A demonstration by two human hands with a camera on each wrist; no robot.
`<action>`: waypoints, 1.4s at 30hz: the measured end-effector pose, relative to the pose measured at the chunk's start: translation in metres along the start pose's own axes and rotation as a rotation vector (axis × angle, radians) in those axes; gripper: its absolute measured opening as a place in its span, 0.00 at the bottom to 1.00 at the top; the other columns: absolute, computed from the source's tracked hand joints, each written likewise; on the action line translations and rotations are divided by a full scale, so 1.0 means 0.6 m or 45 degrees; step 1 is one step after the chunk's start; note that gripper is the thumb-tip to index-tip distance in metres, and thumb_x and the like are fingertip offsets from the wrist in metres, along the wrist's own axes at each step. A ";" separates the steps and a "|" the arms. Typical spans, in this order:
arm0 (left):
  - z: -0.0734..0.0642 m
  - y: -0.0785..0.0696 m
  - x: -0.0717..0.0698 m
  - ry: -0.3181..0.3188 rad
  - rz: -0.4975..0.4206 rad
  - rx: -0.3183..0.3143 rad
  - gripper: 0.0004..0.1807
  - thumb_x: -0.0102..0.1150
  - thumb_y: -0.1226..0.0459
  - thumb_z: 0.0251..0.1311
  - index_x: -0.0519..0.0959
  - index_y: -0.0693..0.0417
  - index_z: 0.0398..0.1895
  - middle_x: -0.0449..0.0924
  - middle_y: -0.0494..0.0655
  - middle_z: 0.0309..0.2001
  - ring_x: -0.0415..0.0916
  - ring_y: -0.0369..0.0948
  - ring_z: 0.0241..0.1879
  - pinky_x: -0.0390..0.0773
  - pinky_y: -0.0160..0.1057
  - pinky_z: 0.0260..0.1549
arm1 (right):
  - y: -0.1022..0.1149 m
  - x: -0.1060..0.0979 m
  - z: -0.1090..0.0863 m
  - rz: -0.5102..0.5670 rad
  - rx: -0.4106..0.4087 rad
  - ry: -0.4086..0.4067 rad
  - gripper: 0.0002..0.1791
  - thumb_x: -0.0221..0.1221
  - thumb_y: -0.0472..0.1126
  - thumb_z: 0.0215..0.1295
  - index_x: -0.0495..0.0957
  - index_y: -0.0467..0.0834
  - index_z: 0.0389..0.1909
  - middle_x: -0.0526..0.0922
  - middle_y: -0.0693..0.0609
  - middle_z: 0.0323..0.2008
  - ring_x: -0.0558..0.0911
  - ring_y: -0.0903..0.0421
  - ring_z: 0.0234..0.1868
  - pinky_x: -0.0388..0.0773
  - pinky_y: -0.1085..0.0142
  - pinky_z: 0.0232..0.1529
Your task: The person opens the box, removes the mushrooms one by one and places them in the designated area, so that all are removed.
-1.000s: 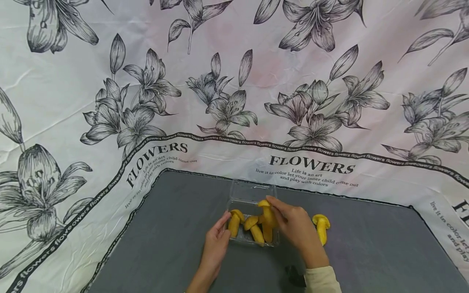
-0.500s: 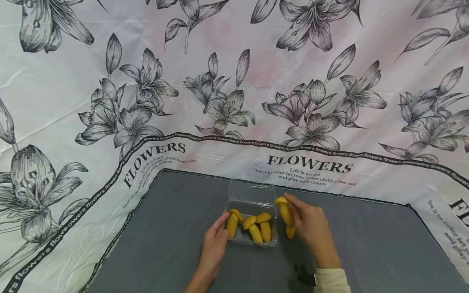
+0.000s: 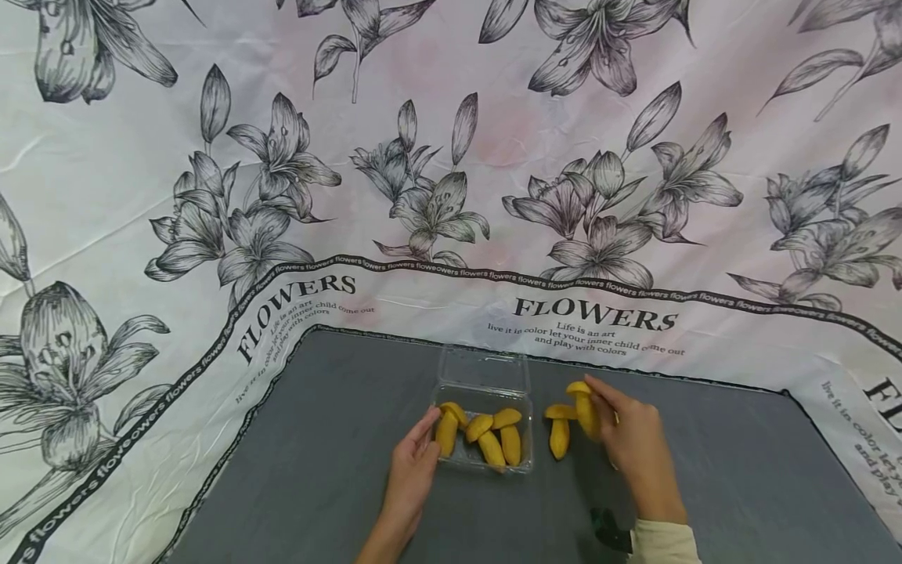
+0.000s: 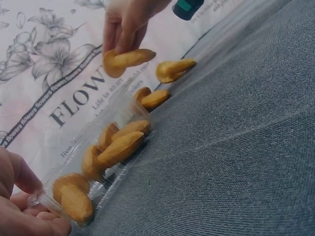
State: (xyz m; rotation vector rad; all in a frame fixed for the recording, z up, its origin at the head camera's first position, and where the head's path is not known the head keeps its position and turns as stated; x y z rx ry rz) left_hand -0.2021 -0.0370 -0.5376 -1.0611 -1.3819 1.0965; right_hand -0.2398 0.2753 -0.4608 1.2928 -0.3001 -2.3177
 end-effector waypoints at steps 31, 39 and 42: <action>0.000 -0.002 -0.001 0.018 0.023 0.006 0.31 0.45 0.76 0.72 0.67 0.63 0.78 0.58 0.54 0.82 0.48 0.51 0.83 0.54 0.55 0.78 | -0.107 -0.050 -0.029 -0.131 0.441 0.095 0.20 0.58 0.29 0.74 0.81 0.34 0.64 0.85 0.26 0.51 0.65 0.52 0.14 0.59 0.62 0.17; 0.000 -0.002 -0.001 0.015 0.005 0.010 0.31 0.45 0.76 0.71 0.67 0.63 0.78 0.58 0.54 0.82 0.48 0.50 0.83 0.53 0.54 0.79 | -0.119 -0.049 -0.032 -0.153 0.480 0.145 0.18 0.59 0.29 0.73 0.83 0.33 0.61 0.84 0.26 0.52 0.78 0.47 0.21 0.71 0.57 0.21; 0.000 0.000 -0.001 0.012 0.000 0.008 0.31 0.45 0.77 0.71 0.67 0.63 0.78 0.58 0.54 0.82 0.48 0.50 0.83 0.53 0.54 0.79 | -0.125 -0.047 -0.036 -0.163 0.497 0.170 0.18 0.59 0.29 0.72 0.83 0.32 0.61 0.84 0.26 0.52 0.82 0.43 0.25 0.75 0.53 0.23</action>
Point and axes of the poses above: each hand's wrist, its own z-axis towards the middle knuckle, its own x-axis out of the palm, y = z × x, the point moved 3 cm from there along z, towards the middle knuckle
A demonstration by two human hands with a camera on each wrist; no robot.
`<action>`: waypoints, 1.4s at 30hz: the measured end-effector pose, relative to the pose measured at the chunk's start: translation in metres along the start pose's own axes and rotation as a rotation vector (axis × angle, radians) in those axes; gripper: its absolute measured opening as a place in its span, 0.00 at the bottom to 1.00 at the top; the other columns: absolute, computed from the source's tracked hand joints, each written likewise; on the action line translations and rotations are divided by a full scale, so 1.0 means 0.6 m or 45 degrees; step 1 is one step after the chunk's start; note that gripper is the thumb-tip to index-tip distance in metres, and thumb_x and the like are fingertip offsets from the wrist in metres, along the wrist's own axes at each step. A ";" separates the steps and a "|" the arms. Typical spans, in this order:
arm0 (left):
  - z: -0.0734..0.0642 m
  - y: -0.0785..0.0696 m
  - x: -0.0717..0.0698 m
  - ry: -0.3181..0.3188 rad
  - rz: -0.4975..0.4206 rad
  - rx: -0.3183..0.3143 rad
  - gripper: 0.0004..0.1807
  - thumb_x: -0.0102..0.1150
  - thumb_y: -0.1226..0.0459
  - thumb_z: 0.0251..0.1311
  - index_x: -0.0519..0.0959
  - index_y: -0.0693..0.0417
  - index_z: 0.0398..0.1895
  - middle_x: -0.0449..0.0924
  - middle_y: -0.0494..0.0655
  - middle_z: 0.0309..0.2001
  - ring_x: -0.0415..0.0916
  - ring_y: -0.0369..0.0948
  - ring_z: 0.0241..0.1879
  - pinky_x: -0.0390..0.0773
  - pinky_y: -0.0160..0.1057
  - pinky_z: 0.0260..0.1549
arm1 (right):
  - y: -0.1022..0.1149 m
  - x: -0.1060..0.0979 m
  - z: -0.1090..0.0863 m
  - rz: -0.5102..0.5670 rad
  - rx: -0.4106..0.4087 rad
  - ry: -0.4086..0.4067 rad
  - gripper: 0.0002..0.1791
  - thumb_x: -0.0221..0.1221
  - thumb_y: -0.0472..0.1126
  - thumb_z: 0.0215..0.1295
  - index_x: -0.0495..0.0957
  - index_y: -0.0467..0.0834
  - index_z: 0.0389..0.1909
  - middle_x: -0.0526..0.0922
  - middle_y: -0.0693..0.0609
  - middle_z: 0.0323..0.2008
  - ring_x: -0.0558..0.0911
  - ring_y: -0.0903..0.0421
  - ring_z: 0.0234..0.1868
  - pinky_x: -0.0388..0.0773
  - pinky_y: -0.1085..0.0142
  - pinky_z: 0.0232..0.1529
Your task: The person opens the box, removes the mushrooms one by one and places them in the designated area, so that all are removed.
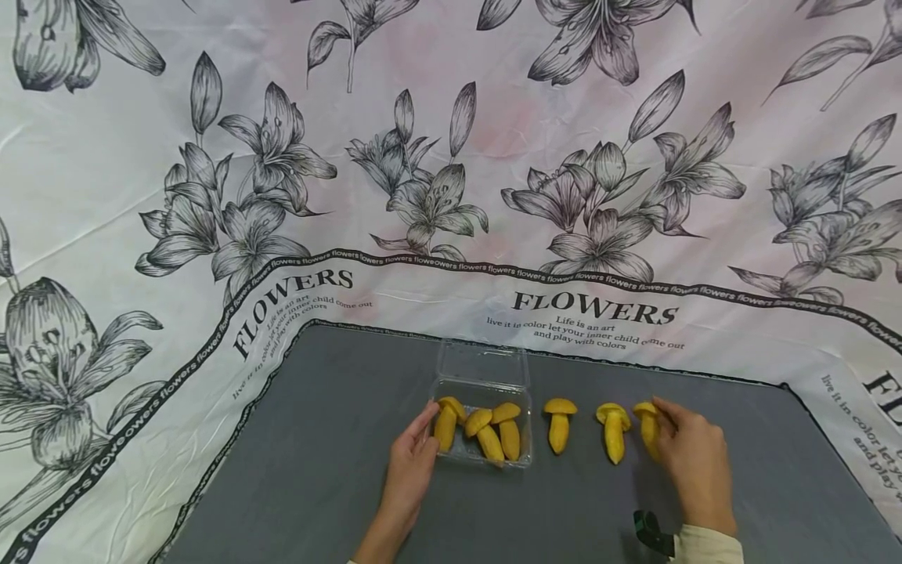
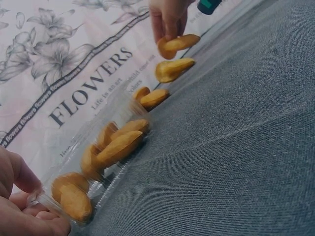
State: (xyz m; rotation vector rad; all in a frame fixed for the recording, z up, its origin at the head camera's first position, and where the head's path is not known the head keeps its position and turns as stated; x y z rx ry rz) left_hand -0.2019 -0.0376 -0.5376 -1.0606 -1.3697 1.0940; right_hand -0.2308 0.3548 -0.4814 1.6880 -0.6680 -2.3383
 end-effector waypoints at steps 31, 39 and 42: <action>0.002 0.003 -0.001 0.004 -0.008 0.002 0.31 0.45 0.77 0.71 0.67 0.63 0.78 0.57 0.54 0.82 0.47 0.50 0.83 0.52 0.53 0.79 | -0.046 0.020 0.004 -0.065 0.034 0.060 0.18 0.57 0.30 0.74 0.82 0.32 0.60 0.82 0.25 0.54 0.81 0.22 0.49 0.77 0.30 0.46; 0.003 0.004 -0.001 0.003 -0.012 0.005 0.31 0.45 0.77 0.71 0.67 0.64 0.78 0.58 0.55 0.82 0.47 0.50 0.83 0.53 0.53 0.78 | -0.044 0.014 0.003 -0.065 0.070 0.102 0.19 0.59 0.29 0.72 0.81 0.32 0.62 0.81 0.25 0.57 0.81 0.23 0.52 0.77 0.31 0.47; 0.003 0.004 -0.001 0.002 -0.012 0.006 0.31 0.45 0.77 0.71 0.67 0.64 0.78 0.58 0.55 0.82 0.48 0.50 0.83 0.53 0.53 0.78 | -0.044 0.012 0.003 -0.063 0.081 0.107 0.20 0.58 0.29 0.72 0.81 0.32 0.62 0.81 0.25 0.58 0.81 0.23 0.52 0.77 0.31 0.47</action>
Point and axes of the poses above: each hand's wrist, its own z-axis towards the middle knuckle, its own x-axis out of the palm, y = z × x, the point moved 3 cm from there along z, towards the middle knuckle
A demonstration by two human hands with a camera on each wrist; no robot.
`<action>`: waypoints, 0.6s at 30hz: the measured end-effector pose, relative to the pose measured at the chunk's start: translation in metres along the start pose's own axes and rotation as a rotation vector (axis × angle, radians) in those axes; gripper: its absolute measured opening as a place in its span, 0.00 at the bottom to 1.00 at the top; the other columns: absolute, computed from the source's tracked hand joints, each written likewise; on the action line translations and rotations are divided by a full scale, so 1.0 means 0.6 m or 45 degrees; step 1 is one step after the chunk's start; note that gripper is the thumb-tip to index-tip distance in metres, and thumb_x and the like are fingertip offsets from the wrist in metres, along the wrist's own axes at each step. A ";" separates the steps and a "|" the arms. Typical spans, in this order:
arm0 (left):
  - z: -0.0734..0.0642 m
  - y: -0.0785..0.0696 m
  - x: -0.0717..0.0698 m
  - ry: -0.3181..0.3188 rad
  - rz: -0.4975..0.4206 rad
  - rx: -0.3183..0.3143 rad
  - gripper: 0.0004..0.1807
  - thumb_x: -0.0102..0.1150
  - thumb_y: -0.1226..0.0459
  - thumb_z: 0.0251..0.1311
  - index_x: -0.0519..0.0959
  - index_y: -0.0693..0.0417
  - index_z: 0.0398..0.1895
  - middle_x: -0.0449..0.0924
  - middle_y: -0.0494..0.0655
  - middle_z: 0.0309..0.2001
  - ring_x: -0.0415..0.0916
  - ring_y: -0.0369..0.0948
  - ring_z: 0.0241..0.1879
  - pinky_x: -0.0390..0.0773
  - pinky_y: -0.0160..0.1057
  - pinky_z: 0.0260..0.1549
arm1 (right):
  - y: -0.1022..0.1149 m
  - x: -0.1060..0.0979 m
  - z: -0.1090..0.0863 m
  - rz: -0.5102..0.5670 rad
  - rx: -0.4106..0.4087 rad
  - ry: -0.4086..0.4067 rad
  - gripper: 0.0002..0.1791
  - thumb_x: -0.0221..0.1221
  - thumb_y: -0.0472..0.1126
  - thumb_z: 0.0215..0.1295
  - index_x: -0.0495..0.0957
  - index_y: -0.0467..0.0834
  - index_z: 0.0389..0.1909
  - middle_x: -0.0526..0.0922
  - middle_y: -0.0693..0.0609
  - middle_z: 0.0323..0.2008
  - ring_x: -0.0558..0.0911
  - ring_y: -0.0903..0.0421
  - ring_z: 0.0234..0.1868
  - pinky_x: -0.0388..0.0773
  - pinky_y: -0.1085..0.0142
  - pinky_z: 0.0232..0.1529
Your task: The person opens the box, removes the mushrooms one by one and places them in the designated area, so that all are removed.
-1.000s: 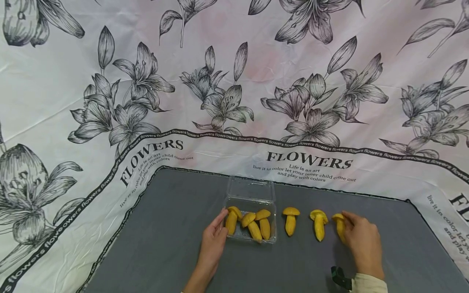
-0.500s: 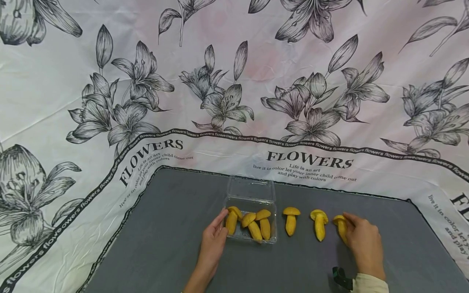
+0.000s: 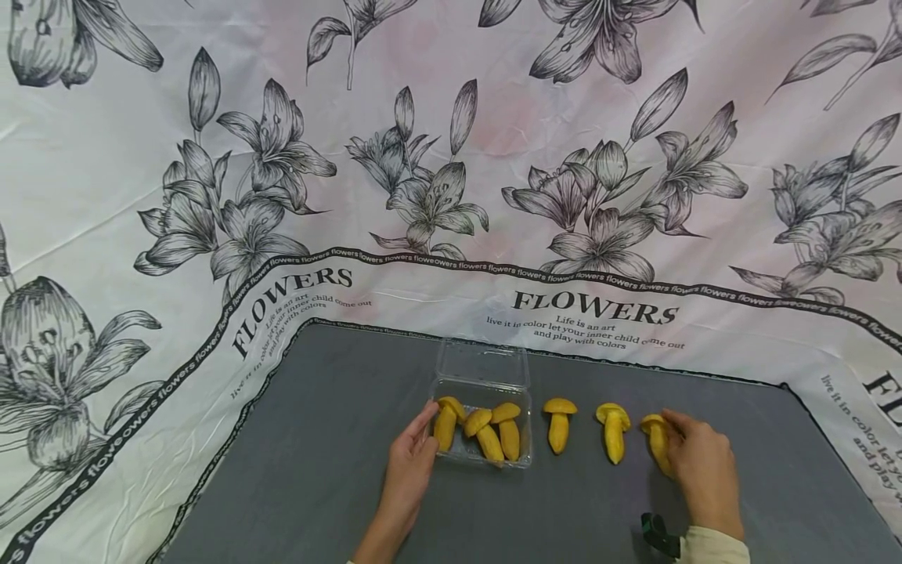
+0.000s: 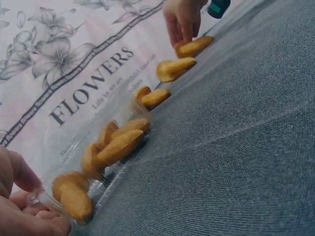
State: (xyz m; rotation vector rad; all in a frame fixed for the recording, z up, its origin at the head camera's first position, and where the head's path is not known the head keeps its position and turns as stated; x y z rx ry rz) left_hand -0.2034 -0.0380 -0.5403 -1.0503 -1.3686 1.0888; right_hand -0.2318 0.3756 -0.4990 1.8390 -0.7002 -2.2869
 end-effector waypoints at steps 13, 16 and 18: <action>-0.001 -0.001 -0.003 -0.010 0.008 -0.011 0.31 0.46 0.77 0.70 0.68 0.63 0.77 0.59 0.54 0.82 0.49 0.50 0.83 0.54 0.53 0.78 | 0.008 -0.006 0.002 -0.010 -0.004 -0.021 0.21 0.58 0.29 0.71 0.81 0.33 0.63 0.81 0.24 0.56 0.84 0.28 0.41 0.80 0.39 0.34; -0.001 -0.002 -0.002 -0.011 0.015 -0.016 0.31 0.46 0.76 0.70 0.69 0.62 0.77 0.59 0.53 0.82 0.49 0.50 0.83 0.54 0.53 0.78 | 0.012 -0.007 0.005 -0.013 0.006 -0.016 0.20 0.57 0.30 0.72 0.81 0.33 0.63 0.81 0.24 0.56 0.84 0.33 0.36 0.79 0.43 0.30; -0.001 -0.003 -0.001 -0.011 0.013 -0.013 0.31 0.46 0.76 0.71 0.69 0.62 0.77 0.58 0.53 0.82 0.48 0.50 0.83 0.53 0.53 0.78 | 0.016 -0.007 0.008 -0.013 0.014 -0.014 0.20 0.56 0.31 0.73 0.81 0.33 0.64 0.81 0.24 0.56 0.83 0.36 0.32 0.78 0.45 0.28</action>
Point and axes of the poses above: each hand's wrist, its own z-axis towards the middle knuckle, its own x-axis out of the palm, y = z × x, the point moved 3 cm from there along z, towards the middle knuckle
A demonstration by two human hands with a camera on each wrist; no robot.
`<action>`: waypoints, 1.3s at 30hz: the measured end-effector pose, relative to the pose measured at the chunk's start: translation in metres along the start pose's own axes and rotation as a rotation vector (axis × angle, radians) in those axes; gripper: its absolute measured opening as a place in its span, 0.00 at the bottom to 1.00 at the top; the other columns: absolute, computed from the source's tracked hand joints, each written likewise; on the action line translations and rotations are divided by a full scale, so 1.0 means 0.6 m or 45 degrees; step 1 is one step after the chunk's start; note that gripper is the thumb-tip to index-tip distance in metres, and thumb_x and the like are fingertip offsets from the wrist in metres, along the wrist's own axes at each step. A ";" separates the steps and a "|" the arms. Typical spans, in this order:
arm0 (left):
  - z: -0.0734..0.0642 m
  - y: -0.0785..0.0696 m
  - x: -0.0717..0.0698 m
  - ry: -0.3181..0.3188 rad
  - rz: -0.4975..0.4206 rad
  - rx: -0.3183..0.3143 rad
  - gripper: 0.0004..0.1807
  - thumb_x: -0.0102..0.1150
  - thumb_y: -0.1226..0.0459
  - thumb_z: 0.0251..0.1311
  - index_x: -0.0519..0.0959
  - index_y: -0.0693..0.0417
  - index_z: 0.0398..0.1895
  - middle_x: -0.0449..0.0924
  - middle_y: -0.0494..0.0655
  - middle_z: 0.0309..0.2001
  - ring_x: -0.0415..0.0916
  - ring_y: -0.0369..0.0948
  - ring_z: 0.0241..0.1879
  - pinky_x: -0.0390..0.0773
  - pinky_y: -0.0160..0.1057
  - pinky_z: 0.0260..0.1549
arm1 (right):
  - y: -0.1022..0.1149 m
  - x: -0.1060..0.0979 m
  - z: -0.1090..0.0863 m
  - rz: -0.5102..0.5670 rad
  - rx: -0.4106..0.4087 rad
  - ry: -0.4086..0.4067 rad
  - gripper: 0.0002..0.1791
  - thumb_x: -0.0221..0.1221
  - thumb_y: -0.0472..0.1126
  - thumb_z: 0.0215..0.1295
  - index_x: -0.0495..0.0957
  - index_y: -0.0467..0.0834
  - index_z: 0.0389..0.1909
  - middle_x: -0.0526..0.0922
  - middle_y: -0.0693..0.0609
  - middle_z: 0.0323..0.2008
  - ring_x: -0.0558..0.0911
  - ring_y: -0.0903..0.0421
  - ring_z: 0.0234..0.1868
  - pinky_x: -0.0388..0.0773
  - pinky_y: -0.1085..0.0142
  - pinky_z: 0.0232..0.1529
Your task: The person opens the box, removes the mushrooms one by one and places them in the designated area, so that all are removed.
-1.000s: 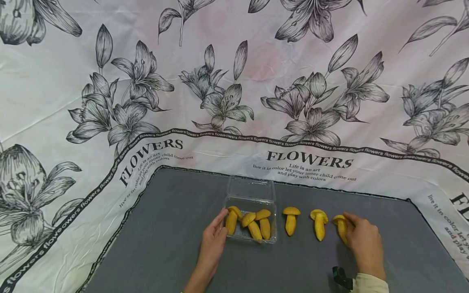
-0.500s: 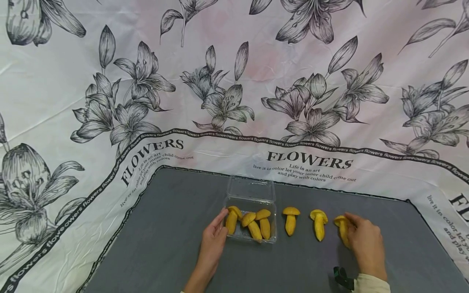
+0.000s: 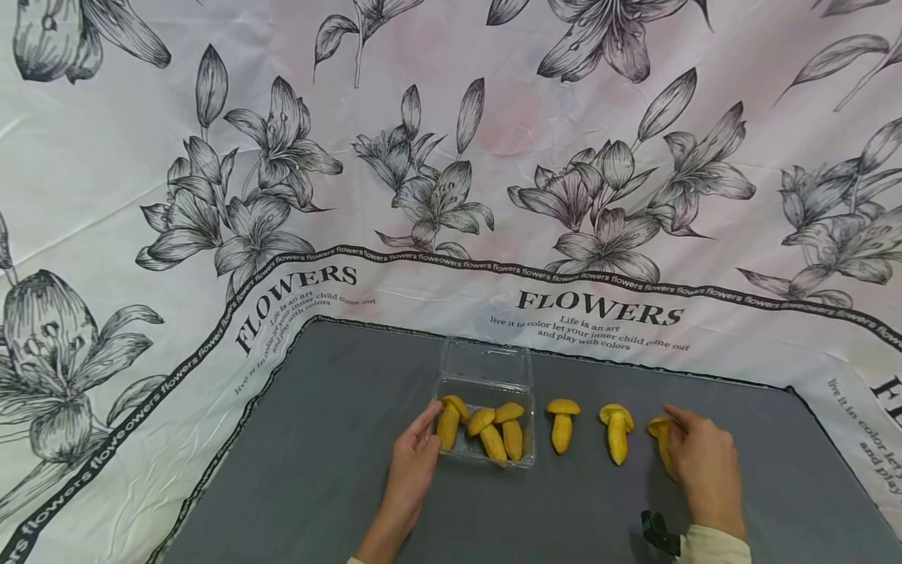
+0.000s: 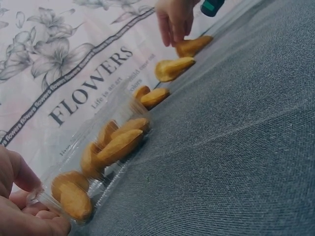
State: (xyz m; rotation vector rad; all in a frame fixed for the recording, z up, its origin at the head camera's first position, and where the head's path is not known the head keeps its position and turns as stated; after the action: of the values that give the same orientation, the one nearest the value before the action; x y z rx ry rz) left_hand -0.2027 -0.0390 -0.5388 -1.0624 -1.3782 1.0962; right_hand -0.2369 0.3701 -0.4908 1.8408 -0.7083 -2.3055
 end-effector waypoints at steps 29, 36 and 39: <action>0.001 0.000 -0.004 0.027 0.013 0.005 0.31 0.46 0.75 0.72 0.68 0.59 0.79 0.57 0.50 0.83 0.47 0.48 0.83 0.66 0.26 0.61 | 0.267 0.086 -0.048 0.320 -0.917 0.056 0.24 0.65 0.32 0.71 0.83 0.47 0.67 0.90 0.46 0.46 0.52 0.70 0.11 0.61 0.70 0.15; 0.004 0.002 -0.006 0.033 -0.002 0.004 0.32 0.45 0.75 0.72 0.67 0.60 0.79 0.56 0.52 0.83 0.47 0.48 0.83 0.66 0.41 0.69 | 0.312 0.116 -0.063 0.373 -1.023 0.180 0.22 0.67 0.33 0.70 0.84 0.43 0.65 0.90 0.44 0.52 0.59 0.71 0.13 0.67 0.70 0.20; 0.006 0.004 -0.005 0.043 -0.027 0.001 0.32 0.45 0.75 0.72 0.66 0.61 0.79 0.55 0.52 0.83 0.47 0.49 0.83 0.56 0.52 0.78 | 0.329 0.129 -0.068 0.357 -1.052 0.196 0.21 0.68 0.34 0.70 0.84 0.42 0.63 0.91 0.46 0.49 0.63 0.71 0.16 0.73 0.69 0.25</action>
State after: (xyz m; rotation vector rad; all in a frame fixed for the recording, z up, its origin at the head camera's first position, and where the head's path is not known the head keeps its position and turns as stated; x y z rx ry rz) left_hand -0.2059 -0.0420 -0.5417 -1.0589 -1.3596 1.0588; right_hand -0.2581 0.1555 -0.4840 1.3863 0.0361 -1.8277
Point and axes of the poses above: each hand's wrist, its own z-axis towards the middle knuckle, its own x-axis out of the palm, y = z × x, the point moved 3 cm from there along z, towards the middle knuckle
